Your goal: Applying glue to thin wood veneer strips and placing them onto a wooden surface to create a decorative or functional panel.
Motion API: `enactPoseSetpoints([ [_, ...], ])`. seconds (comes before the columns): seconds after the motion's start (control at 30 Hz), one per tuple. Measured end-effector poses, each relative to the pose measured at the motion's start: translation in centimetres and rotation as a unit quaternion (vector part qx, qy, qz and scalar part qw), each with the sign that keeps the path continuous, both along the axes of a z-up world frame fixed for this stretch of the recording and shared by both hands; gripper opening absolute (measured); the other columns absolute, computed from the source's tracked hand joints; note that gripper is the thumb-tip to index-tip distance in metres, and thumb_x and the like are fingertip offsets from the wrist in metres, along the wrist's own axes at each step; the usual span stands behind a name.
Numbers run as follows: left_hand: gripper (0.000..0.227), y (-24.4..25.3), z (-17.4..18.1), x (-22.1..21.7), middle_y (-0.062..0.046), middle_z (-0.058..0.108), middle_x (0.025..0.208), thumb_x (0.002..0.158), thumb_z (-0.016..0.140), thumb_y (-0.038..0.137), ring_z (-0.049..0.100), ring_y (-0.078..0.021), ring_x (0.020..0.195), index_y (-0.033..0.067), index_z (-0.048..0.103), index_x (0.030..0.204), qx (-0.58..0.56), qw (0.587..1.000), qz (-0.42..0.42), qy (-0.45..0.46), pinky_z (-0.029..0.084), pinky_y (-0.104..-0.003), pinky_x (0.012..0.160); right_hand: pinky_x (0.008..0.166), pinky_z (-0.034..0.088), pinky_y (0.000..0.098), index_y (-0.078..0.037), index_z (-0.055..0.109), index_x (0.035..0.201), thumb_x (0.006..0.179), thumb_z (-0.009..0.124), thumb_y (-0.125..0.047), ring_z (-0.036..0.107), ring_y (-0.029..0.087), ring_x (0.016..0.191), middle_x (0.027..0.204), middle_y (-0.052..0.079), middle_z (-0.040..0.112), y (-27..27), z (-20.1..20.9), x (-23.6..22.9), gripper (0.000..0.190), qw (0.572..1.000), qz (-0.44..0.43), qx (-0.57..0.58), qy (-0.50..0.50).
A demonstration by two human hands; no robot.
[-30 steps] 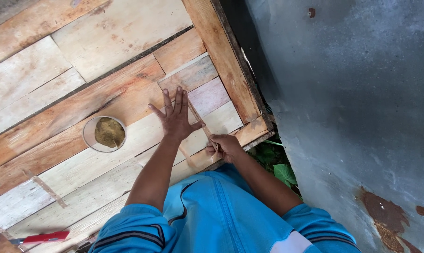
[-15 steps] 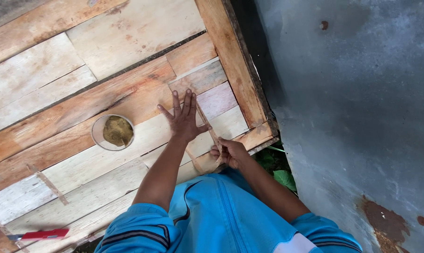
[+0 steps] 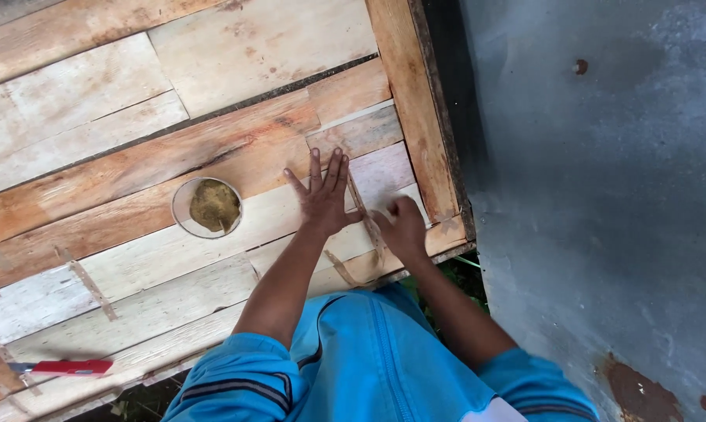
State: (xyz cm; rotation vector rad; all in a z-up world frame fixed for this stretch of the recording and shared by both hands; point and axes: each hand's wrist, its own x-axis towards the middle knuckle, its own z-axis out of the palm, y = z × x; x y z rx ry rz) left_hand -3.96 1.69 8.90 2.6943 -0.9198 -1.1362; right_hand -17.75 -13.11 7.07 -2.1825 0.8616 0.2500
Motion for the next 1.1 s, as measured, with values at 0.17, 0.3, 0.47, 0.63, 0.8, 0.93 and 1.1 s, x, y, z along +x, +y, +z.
enactPoseSetpoints([
  [0.17, 0.125, 0.0, -0.9, -0.2, 0.001, -0.019, 0.174, 0.082, 0.065, 0.069, -0.025, -0.0400, 0.155, 0.0180, -0.011, 0.167, 0.011, 1.000, -0.015, -0.009, -0.011, -0.088, 0.111, 0.083, 0.056, 0.0490, -0.016, 0.054, 0.094, 0.080, 0.088, -0.040, 0.067, 0.034, 0.097, 0.092, 0.006, 0.058, -0.1, -4.3, 4.1, 0.044, 0.985, 0.156, -0.048, 0.058],
  [0.3, 0.127, 0.3, -2.3, -0.4, -0.002, -0.018, 0.174, 0.079, 0.066, 0.069, -0.023, -0.0398, 0.156, 0.0165, -0.010, 0.167, -0.015, 1.000, -0.004, -0.022, -0.010, -0.083, 0.116, 0.081, 0.055, 0.0500, -0.015, 0.053, 0.092, 0.085, 0.081, -0.038, 0.070, 0.038, 0.098, 0.091, 0.010, 0.060, 0.0, -1.9, 6.1, 0.037, 0.981, 0.147, -0.029, 0.120],
  [0.47, 0.129, 0.5, -4.3, -1.0, -0.006, -0.014, 0.175, 0.077, 0.067, 0.070, -0.023, -0.0393, 0.156, 0.0136, -0.005, 0.168, -0.043, 0.999, 0.015, -0.023, -0.014, -0.077, 0.118, 0.080, 0.056, 0.0511, -0.013, 0.061, 0.091, 0.086, 0.076, -0.046, 0.072, 0.039, 0.097, 0.090, 0.012, 0.065, 0.6, -0.2, 7.4, 0.036, 0.983, 0.107, -0.017, 0.151],
  [0.63, 0.130, 0.6, -5.6, -1.8, -0.008, -0.011, 0.175, 0.075, 0.068, 0.070, -0.020, -0.0378, 0.158, 0.0125, -0.003, 0.168, -0.042, 0.997, 0.029, -0.055, -0.017, -0.071, 0.121, 0.086, 0.056, 0.0519, -0.016, 0.065, 0.100, 0.087, 0.071, -0.060, 0.073, 0.036, 0.105, 0.099, 0.010, 0.070, 0.8, -1.4, 8.3, 0.047, 0.967, 0.118, -0.054, 0.218],
  [0.8, 0.139, 0.3, -3.4, -2.1, -0.016, -0.016, 0.173, 0.073, 0.065, 0.082, -0.021, -0.0373, 0.157, 0.0066, -0.006, 0.166, 0.027, 0.997, 0.077, -0.016, -0.013, -0.078, 0.118, 0.094, 0.056, 0.0547, -0.008, 0.070, 0.114, 0.093, 0.054, -0.070, 0.071, 0.040, 0.115, 0.112, 0.017, 0.075, 0.8, 2.8, 11.0, 0.067, 0.945, 0.164, -0.055, 0.277],
  [0.93, 0.137, -0.3, -2.5, -1.6, -0.018, -0.018, 0.172, 0.076, 0.067, 0.079, -0.022, -0.0391, 0.157, 0.0050, -0.008, 0.165, 0.030, 0.996, 0.083, -0.003, -0.011, -0.077, 0.119, 0.094, 0.056, 0.0537, -0.009, 0.073, 0.115, 0.092, 0.053, -0.071, 0.072, 0.040, 0.115, 0.112, 0.017, 0.077, 0.8, 4.4, 12.4, 0.070, 0.927, 0.198, -0.078, 0.310],
  [1.1, 0.134, -0.5, -0.9, -0.9, -0.018, -0.021, 0.171, 0.081, 0.067, 0.074, -0.026, -0.0375, 0.156, 0.0042, -0.012, 0.164, 0.046, 0.995, 0.084, 0.035, -0.014, -0.076, 0.118, 0.094, 0.056, 0.0538, -0.011, 0.079, 0.107, 0.091, 0.050, -0.070, 0.072, 0.042, 0.112, 0.103, 0.016, 0.079, 1.0, 5.8, 13.5, 0.067, 0.940, 0.173, -0.061, 0.289],
])
